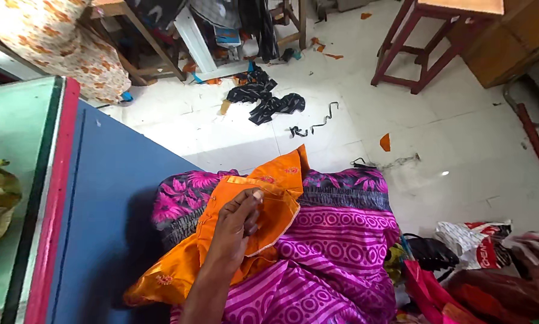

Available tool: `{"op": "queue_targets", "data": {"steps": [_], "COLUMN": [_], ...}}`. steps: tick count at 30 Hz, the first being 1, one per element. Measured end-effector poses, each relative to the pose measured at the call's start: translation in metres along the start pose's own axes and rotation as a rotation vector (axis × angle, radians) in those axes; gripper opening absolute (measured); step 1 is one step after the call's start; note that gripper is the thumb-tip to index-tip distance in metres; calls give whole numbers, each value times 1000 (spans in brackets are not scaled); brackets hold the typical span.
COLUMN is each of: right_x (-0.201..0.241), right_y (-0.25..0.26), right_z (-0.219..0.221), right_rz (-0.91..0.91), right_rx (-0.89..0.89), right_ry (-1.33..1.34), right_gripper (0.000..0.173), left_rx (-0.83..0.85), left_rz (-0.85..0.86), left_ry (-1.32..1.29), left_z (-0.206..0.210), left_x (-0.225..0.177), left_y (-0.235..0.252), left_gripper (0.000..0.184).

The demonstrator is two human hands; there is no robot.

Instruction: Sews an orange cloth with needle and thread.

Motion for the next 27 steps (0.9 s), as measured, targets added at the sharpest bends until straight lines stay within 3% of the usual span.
{"op": "queue_targets", "data": {"steps": [2,5,8,12,15,17,21,27], "right_x": [-27,-37,-11,4,-6,-16,-24,-24], "right_y": [31,53,24,-46,-103,-129,-138,-134], "right_z": [-23,-13,71,203,282,311,330,325], "right_rz": [29,-183,-468,-806,-817,-776,-729,-694], "right_rx": [-30,76,143,403,758,900,906,797], "right_ry": [-398,-715,-700,-424,-272,-234,-135,-37], "right_gripper": [36,46,46,25,34,44,30,11], "left_rx": [12,41,66,82,74,49,36,67], "left_rz": [18,37,55,65,81,89,90,65], "left_ry": [9,66,102,112,116,84,36,-28], "left_z": [-5,-9,-8,-5,-8,-12,-25,-29], "left_x": [0,2,6,6,5,3,2,3], "left_y": [-4,-11,-19,-30,-36,-39,-44,-42], "left_gripper": [31,29,25,18,16,15,13,12]}}
Point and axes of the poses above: each hand's wrist, its own y-axis towards the middle knuckle, its own z-axis out of the palm, x = y × z, the point moved 7 cm from there along y, towards the middle knuckle, and after that the axes turned 8 degrees about y, right-handed, at the moved point
